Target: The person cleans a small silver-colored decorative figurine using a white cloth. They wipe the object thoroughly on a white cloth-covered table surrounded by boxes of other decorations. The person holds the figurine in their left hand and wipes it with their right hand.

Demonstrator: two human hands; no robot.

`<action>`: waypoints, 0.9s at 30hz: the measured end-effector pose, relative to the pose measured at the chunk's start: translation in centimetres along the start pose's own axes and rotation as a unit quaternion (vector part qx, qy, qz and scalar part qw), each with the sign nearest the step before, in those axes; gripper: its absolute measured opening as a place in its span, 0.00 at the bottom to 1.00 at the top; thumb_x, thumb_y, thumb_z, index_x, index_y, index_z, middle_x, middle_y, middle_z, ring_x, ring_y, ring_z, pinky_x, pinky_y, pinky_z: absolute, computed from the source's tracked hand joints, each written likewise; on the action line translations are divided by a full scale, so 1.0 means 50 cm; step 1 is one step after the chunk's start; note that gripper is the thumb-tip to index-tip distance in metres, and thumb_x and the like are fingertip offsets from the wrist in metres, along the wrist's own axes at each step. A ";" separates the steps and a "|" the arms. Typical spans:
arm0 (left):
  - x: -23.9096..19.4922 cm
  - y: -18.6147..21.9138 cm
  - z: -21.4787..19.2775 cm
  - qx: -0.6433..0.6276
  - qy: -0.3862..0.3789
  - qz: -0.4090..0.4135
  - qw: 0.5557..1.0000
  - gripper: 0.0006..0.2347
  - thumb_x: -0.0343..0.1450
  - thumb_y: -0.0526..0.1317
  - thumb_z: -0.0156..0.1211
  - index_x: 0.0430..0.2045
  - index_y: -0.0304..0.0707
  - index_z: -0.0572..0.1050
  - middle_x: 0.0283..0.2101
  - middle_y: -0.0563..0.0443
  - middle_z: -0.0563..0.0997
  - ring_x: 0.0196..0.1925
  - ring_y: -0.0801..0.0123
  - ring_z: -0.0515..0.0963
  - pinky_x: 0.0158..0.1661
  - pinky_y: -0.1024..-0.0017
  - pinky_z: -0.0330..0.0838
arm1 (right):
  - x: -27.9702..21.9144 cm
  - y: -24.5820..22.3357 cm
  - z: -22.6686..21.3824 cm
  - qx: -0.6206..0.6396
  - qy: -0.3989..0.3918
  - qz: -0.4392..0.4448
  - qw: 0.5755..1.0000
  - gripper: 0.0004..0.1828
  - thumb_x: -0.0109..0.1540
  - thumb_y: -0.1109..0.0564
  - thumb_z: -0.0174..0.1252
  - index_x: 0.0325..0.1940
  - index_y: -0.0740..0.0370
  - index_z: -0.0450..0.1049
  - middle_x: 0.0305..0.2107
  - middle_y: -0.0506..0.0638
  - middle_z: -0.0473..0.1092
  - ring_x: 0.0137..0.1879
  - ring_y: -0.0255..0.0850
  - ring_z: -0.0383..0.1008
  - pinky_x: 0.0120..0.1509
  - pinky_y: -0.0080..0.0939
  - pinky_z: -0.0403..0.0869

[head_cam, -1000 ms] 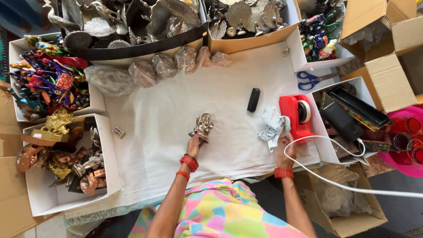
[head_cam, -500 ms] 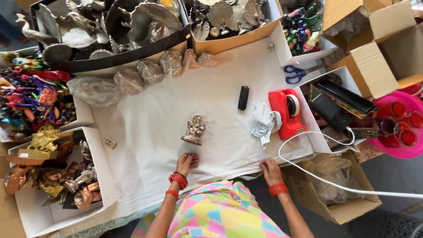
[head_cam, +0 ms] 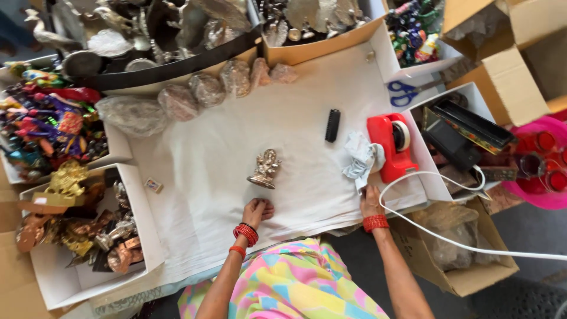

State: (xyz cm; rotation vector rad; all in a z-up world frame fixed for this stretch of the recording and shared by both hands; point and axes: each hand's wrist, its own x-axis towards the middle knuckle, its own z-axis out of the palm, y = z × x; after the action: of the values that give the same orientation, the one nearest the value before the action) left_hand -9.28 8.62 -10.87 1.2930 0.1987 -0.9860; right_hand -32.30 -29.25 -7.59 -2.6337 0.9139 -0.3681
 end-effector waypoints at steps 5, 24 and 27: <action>0.003 -0.026 -0.005 -0.045 0.001 0.003 0.999 0.11 0.76 0.40 0.53 0.43 0.28 0.73 0.39 0.41 0.84 0.36 0.62 0.85 0.40 0.65 0.82 | -0.010 -0.175 -0.018 0.292 -0.372 0.065 0.879 0.06 0.62 0.61 0.63 0.42 0.65 0.79 0.28 0.52 0.74 0.33 0.40 0.74 0.38 0.41 0.75; -0.322 0.576 0.235 -0.274 -0.097 0.338 0.895 0.30 0.77 0.57 0.36 0.75 0.50 0.45 0.73 0.43 0.60 0.71 0.57 0.64 0.65 0.54 0.62 | 0.125 -0.935 -0.377 0.585 -0.259 -0.263 0.722 0.32 0.58 0.70 0.46 0.68 0.66 0.69 0.74 0.57 0.55 0.81 0.50 0.50 0.82 0.46 0.50; -0.293 0.597 0.213 -0.249 -0.118 0.398 0.875 0.30 0.78 0.58 0.36 0.75 0.47 0.46 0.73 0.43 0.61 0.71 0.56 0.67 0.65 0.53 0.67 | 0.091 -0.976 -0.419 0.510 -0.170 -0.348 0.768 0.32 0.63 0.70 0.50 0.73 0.69 0.60 0.74 0.62 0.51 0.82 0.54 0.46 0.85 0.50 0.45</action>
State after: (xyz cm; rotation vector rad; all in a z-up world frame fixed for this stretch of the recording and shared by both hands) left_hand -1.16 5.17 22.94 0.6520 -0.2537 -0.3258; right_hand -9.20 -0.62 31.00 -1.7553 -0.3905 -0.3760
